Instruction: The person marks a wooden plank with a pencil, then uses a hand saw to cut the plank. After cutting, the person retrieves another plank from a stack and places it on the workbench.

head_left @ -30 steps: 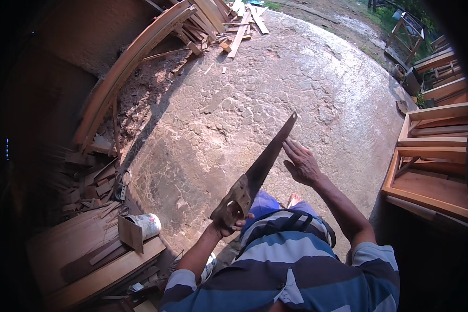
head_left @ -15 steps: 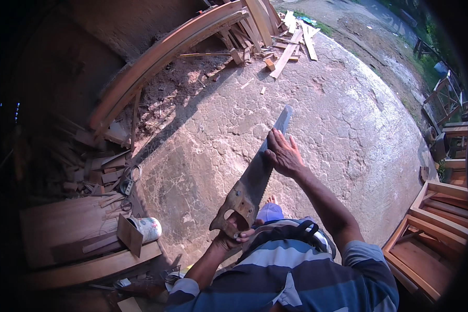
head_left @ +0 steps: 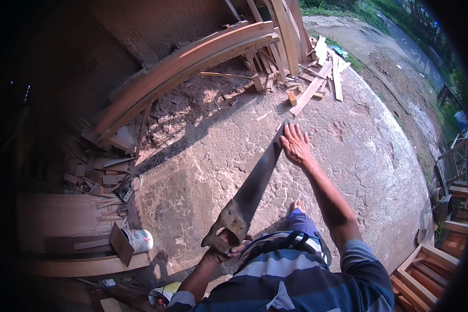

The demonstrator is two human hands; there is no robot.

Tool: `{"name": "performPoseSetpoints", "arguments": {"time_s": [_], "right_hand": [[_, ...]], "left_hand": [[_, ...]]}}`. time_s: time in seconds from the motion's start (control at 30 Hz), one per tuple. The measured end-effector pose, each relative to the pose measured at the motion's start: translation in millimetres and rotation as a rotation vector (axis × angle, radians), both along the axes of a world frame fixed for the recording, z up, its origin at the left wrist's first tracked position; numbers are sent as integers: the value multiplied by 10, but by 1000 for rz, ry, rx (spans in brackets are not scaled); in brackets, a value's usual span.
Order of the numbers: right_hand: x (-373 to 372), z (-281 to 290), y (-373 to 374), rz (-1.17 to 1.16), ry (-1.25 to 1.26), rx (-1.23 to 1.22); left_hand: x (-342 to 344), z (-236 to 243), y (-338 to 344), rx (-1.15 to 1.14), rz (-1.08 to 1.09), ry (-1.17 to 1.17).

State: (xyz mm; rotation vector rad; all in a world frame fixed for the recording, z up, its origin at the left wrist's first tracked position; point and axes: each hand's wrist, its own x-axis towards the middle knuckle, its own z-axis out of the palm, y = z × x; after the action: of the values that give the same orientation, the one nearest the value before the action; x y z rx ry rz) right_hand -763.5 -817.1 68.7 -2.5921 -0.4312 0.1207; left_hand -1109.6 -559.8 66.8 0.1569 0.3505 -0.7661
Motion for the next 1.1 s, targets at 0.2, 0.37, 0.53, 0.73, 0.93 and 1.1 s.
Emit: {"name": "performPoseSetpoints", "arguments": {"time_s": [0.2, 0.37, 0.53, 0.73, 0.93, 1.1], "right_hand": [[464, 303, 335, 459, 26, 162], [1053, 287, 681, 435, 350, 773], [2128, 387, 1026, 431, 211, 637], [2479, 657, 1578, 638, -304, 2], [2503, 842, 1892, 832, -241, 108], [2850, 1086, 1994, 716, 51, 368]], "left_hand": [[1065, -127, -295, -13, 215, -90], [1746, -124, -162, 207, 355, -53], [2425, -73, 144, 361, 413, -100], [3633, 230, 607, 834, 373, -300], [4555, 578, 1081, 858, 538, -305], [5443, 431, 1415, 1326, 413, -252]]}}
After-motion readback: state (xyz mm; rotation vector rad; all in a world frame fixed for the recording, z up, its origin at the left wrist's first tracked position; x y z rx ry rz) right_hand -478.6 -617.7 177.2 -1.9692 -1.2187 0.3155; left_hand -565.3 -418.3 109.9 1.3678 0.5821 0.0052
